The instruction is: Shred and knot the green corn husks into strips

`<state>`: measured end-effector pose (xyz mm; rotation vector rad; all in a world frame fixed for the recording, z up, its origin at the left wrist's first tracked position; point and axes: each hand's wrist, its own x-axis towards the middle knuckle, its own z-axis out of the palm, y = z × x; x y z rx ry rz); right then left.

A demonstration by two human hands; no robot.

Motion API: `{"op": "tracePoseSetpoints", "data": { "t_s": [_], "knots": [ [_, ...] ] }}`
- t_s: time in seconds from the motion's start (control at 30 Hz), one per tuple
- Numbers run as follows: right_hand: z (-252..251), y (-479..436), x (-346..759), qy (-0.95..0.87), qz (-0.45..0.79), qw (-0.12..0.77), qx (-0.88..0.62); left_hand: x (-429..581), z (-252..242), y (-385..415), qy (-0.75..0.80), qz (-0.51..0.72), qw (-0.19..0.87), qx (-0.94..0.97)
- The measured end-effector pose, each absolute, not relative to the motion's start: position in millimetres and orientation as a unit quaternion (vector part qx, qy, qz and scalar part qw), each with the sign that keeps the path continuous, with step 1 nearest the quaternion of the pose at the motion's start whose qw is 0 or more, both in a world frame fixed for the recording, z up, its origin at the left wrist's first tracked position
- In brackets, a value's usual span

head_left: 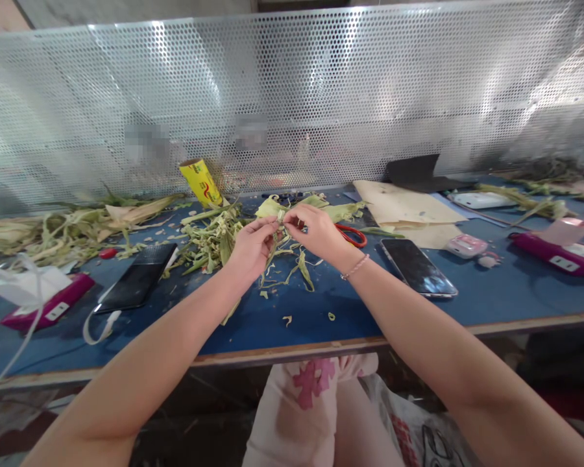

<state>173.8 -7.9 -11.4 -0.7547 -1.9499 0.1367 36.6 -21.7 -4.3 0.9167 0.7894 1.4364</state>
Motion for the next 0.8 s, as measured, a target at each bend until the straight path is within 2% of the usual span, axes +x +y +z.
{"op": "tracePoseSetpoints", "data": {
  "t_s": [0.37, 0.6, 0.8],
  "knots": [
    [-11.9, -5.4, 169.5, -0.688, 0.322, 0.572, -0.310, 36.4, -2.1, -22.3, 0.348, 0.619, 0.602, 0.366],
    [-11.9, -0.7, 172.3, -0.686, 0.290, 0.584, -0.324, 34.9, -4.6, -18.6, 0.342, 0.618, 0.598, 0.379],
    [-16.2, 1.0, 166.6, -0.719, 0.306, 0.531, -0.329, 33.2, -10.3, -16.6, 0.322, 0.620, 0.577, 0.422]
  ]
}}
